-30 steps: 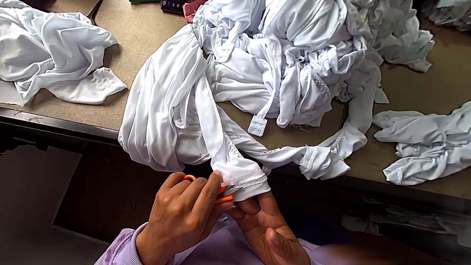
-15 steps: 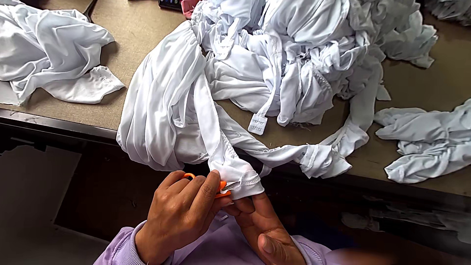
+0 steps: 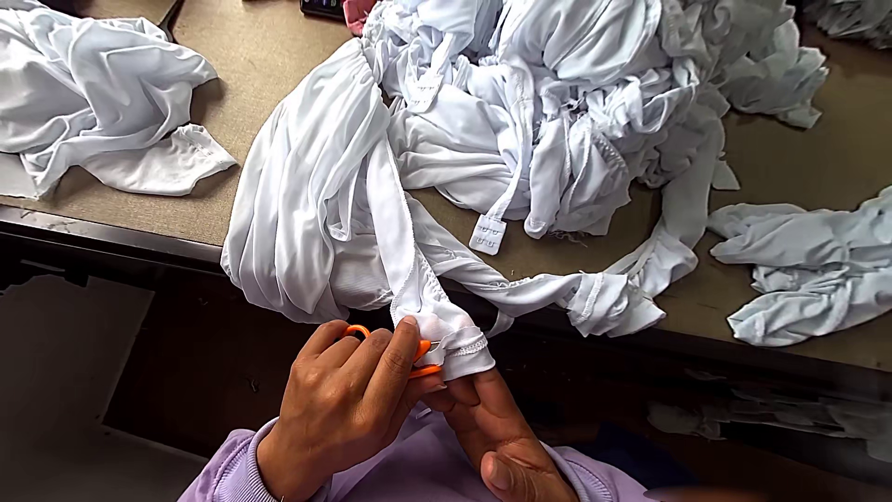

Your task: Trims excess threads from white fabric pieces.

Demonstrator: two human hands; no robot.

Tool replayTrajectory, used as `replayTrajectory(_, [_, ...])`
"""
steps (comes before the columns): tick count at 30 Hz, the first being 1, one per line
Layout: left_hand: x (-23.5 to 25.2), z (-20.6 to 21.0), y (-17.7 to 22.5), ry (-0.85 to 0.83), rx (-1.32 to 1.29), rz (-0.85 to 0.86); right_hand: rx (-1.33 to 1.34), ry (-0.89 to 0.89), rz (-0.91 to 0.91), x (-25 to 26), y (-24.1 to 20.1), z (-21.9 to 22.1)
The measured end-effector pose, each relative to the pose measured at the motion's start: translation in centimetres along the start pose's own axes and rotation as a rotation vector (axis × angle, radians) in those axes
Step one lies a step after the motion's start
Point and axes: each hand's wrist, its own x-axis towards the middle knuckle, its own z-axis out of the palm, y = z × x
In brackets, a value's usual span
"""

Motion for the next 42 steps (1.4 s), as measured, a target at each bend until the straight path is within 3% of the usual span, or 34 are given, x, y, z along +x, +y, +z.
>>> replayTrajectory(42, [0.45, 0.04, -0.79, -0.011, -0.096, 0.001, -0.399, -0.024, -0.021, 0.11, -0.18, -0.99])
